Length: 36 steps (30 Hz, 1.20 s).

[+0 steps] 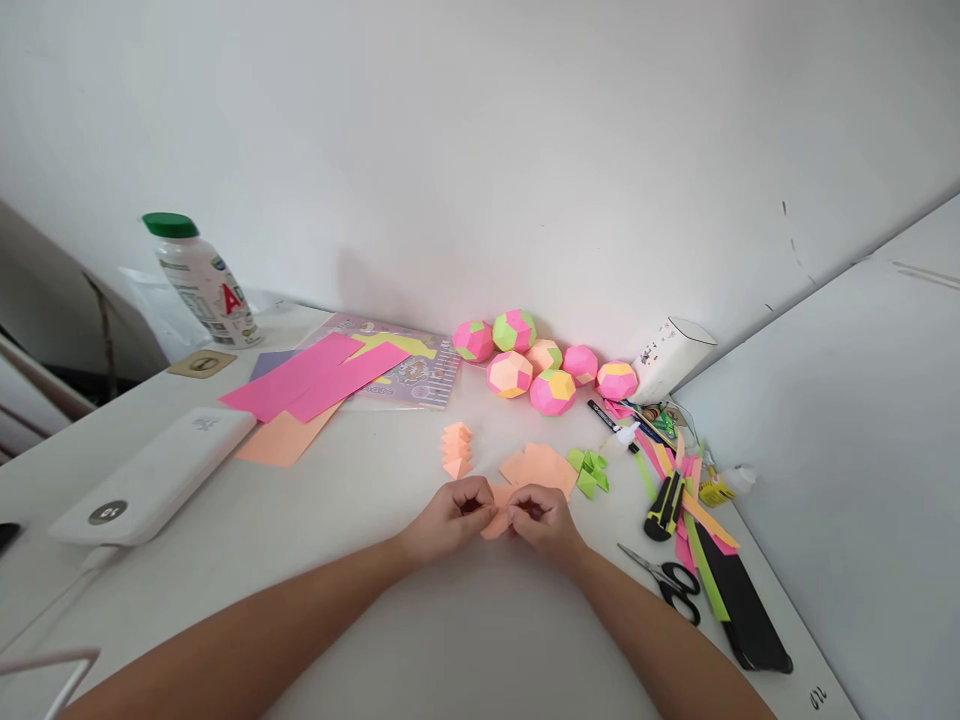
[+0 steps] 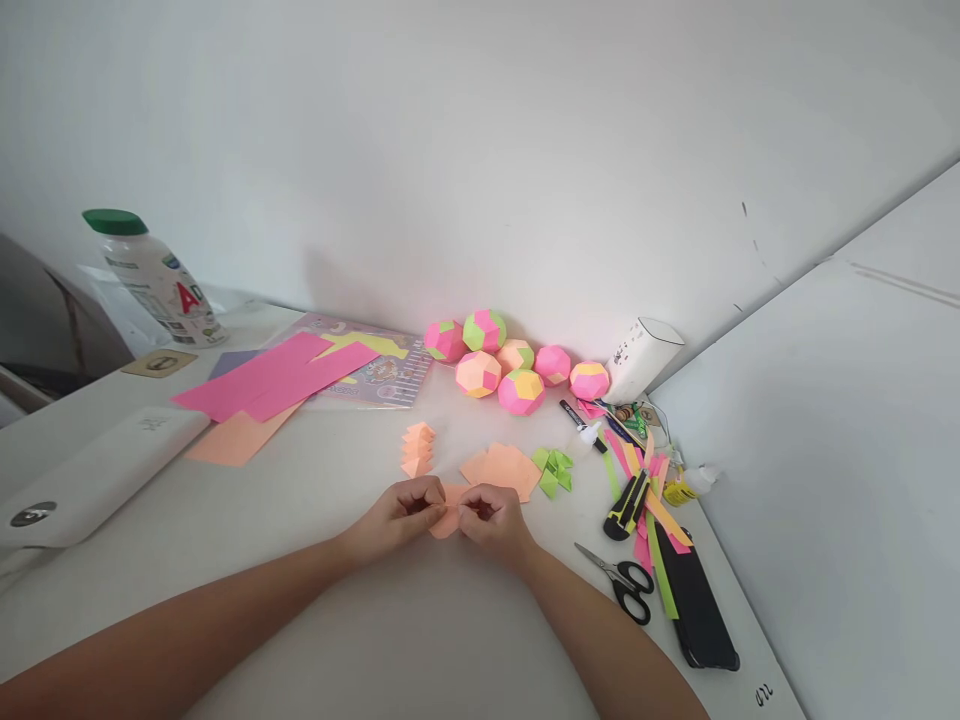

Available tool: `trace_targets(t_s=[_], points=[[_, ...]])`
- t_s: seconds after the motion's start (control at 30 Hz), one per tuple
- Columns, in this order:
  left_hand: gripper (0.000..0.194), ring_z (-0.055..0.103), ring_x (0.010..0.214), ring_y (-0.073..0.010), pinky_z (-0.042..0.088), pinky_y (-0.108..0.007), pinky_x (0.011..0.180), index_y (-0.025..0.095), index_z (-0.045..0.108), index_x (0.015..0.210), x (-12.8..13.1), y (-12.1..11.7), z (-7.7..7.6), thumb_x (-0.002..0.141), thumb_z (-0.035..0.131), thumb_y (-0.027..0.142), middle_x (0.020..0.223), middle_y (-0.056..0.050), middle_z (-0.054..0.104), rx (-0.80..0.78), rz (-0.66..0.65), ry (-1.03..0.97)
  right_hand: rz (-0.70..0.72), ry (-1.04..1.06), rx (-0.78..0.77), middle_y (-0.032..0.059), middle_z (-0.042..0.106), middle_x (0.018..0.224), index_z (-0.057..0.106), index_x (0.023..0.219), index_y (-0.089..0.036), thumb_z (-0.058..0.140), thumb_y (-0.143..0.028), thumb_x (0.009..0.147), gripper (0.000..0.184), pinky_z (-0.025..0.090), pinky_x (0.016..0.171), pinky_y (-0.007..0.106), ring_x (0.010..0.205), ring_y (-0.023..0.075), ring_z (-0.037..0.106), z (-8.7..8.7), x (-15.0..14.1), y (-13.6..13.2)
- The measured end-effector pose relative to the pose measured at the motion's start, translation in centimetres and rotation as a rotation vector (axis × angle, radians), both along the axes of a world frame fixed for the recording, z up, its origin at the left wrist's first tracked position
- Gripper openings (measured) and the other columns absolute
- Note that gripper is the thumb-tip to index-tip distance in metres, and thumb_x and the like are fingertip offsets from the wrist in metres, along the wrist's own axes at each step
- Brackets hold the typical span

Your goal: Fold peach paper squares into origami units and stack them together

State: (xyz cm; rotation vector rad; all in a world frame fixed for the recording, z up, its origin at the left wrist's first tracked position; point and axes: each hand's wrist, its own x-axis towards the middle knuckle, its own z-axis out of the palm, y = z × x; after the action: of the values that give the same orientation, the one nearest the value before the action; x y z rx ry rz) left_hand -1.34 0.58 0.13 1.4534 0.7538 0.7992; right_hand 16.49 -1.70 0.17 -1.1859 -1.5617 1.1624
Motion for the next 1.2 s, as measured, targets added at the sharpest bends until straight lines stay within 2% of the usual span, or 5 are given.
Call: trace_targets(t_s=[0.3,0.4,0.6,0.83,1.2], points=[[0.026,0.038,0.055,-0.0085,0.031,-0.021,0.053,0.017,0.045,0.061,-0.32,0.37,0.29,0.079,0.056,0.031,0.058,0.005,0.042,-0.142,0.066,-0.147,-0.065,0.314,-0.047,-0.0002,0.059,0.070,0.049,0.075,-0.019,0.050,-0.025,0.081,0.009,0.043,0.050,0.024,0.050,0.0100,0.054,-0.34,0.71,0.63],[0.026,0.039,0.054,-0.0086,0.032,-0.021,0.052,0.017,0.045,0.062,-0.23,0.19,0.59,0.079,0.056,0.034,0.057,0.005,0.043,-0.145,0.037,-0.141,0.011,0.224,-0.056,0.0003,0.059,0.075,0.052,0.083,-0.020,0.057,-0.028,0.080,0.010,0.044,0.053,0.025,0.055,0.0113,0.056,-0.16,0.48,0.53],[0.018,0.040,0.052,-0.0087,0.032,-0.021,0.052,0.018,0.047,0.067,-0.07,-0.14,0.89,0.077,0.056,0.029,0.055,0.006,0.043,-0.136,-0.032,-0.096,0.096,-0.041,0.011,-0.0010,0.054,0.056,0.061,0.066,-0.017,0.059,-0.026,0.079,0.016,0.037,0.049,0.024,0.052,0.0109,0.047,0.37,0.00,0.13],[0.015,0.036,0.050,-0.0065,0.031,-0.019,0.048,0.017,0.046,0.064,-0.14,0.09,0.61,0.075,0.055,0.023,0.057,0.006,0.041,-0.134,0.048,-0.081,0.000,-0.007,-0.017,-0.0017,0.053,0.054,0.058,0.060,-0.016,0.059,-0.021,0.076,0.016,0.036,0.046,0.022,0.048,0.0095,0.045,0.07,0.35,0.03],[0.025,0.052,0.055,-0.0099,0.041,-0.022,0.052,0.019,0.049,0.082,0.00,0.12,0.50,0.079,0.058,0.042,0.065,0.003,0.056,-0.267,0.046,-0.211,-0.046,0.126,-0.053,-0.0010,0.055,0.066,0.059,0.075,-0.017,0.064,-0.031,0.076,0.015,0.048,0.053,0.024,0.055,0.0110,0.054,-0.17,0.25,0.27]])
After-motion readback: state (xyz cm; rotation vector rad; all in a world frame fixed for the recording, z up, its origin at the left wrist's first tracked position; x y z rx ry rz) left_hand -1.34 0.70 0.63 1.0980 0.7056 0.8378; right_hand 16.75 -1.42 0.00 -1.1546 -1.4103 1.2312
